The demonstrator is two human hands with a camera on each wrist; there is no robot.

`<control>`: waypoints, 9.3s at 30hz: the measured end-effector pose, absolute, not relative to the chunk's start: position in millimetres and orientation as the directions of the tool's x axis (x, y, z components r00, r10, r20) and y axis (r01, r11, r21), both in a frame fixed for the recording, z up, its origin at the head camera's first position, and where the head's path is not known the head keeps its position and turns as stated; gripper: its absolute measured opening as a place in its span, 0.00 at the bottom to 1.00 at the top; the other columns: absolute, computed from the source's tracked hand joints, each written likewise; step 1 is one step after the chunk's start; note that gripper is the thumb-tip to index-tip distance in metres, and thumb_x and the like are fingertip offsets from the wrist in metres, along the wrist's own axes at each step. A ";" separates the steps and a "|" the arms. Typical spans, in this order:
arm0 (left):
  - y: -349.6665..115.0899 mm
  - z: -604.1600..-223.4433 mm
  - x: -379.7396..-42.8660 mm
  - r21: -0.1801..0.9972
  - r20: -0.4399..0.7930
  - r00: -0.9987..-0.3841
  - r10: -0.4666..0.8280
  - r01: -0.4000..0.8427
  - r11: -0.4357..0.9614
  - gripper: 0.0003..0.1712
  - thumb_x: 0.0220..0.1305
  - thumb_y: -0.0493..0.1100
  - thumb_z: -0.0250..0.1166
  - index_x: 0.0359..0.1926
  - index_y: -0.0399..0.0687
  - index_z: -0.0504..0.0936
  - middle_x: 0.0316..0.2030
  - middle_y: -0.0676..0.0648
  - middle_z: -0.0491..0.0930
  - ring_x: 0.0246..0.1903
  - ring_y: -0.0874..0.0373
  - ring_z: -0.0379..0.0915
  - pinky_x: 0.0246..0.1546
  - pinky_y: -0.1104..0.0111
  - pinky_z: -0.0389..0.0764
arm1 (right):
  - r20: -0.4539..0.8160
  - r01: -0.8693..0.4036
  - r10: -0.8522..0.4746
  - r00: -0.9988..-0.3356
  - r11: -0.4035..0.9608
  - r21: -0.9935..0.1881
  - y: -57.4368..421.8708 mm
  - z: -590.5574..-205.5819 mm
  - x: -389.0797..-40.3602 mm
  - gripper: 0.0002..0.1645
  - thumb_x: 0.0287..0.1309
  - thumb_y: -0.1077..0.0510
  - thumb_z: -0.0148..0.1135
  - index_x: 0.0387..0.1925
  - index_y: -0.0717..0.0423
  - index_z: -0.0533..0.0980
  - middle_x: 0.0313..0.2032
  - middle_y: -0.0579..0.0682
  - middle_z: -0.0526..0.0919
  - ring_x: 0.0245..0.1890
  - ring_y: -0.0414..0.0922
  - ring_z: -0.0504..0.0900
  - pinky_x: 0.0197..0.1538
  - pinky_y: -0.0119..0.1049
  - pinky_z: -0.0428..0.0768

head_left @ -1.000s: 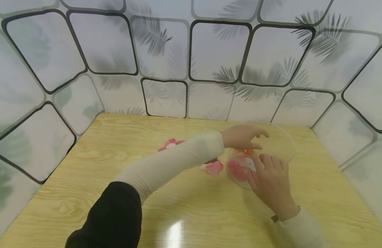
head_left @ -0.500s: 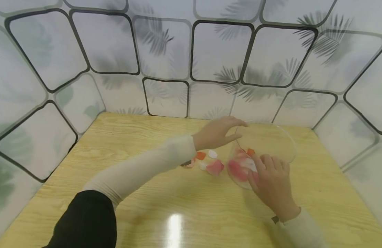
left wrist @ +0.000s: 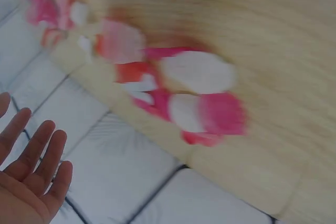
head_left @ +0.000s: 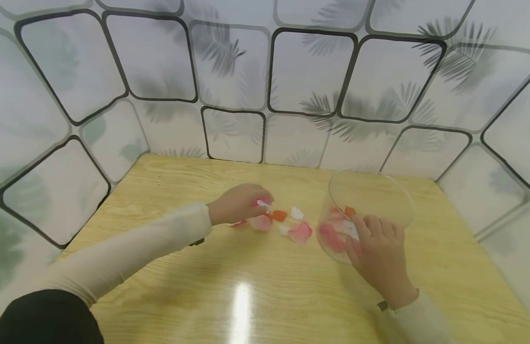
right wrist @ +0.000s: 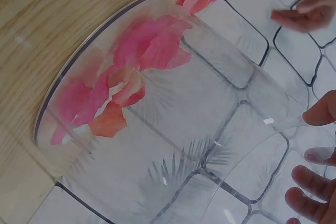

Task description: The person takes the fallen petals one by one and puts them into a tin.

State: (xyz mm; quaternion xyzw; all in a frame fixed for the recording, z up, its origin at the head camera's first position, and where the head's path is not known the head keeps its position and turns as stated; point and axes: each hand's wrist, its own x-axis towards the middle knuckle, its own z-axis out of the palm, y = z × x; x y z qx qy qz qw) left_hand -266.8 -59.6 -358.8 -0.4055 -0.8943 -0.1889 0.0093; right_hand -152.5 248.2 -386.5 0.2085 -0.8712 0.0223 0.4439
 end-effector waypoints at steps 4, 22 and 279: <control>-89.0 -371.9 -267.0 0.305 0.104 -0.679 0.726 0.717 0.627 0.17 0.60 0.44 0.64 0.49 0.45 0.80 0.47 0.46 0.81 0.47 0.51 0.77 0.52 0.58 0.76 | 0.764 -0.368 -0.342 -0.547 0.918 0.147 249.4 -386.1 -150.6 0.27 0.58 0.45 0.40 0.42 0.64 0.73 0.30 0.59 0.74 0.31 0.57 0.71 0.34 0.50 0.63; -128.9 -421.2 -284.0 -0.038 0.103 -0.471 0.876 0.878 0.477 0.11 0.61 0.41 0.63 0.44 0.47 0.83 0.41 0.48 0.84 0.43 0.53 0.80 0.47 0.62 0.80 | 0.787 -0.368 -0.321 -0.526 0.921 0.129 246.2 -385.6 -150.7 0.25 0.58 0.46 0.42 0.39 0.63 0.73 0.29 0.59 0.73 0.29 0.57 0.69 0.33 0.49 0.62; 68.0 -299.7 -260.1 0.377 0.497 -0.546 0.675 0.836 0.400 0.17 0.65 0.47 0.57 0.54 0.52 0.80 0.50 0.53 0.82 0.53 0.61 0.75 0.58 0.72 0.70 | 0.807 -0.383 -0.338 -0.484 0.911 0.151 244.7 -384.9 -149.9 0.22 0.53 0.49 0.45 0.38 0.63 0.74 0.29 0.58 0.73 0.29 0.57 0.70 0.33 0.49 0.63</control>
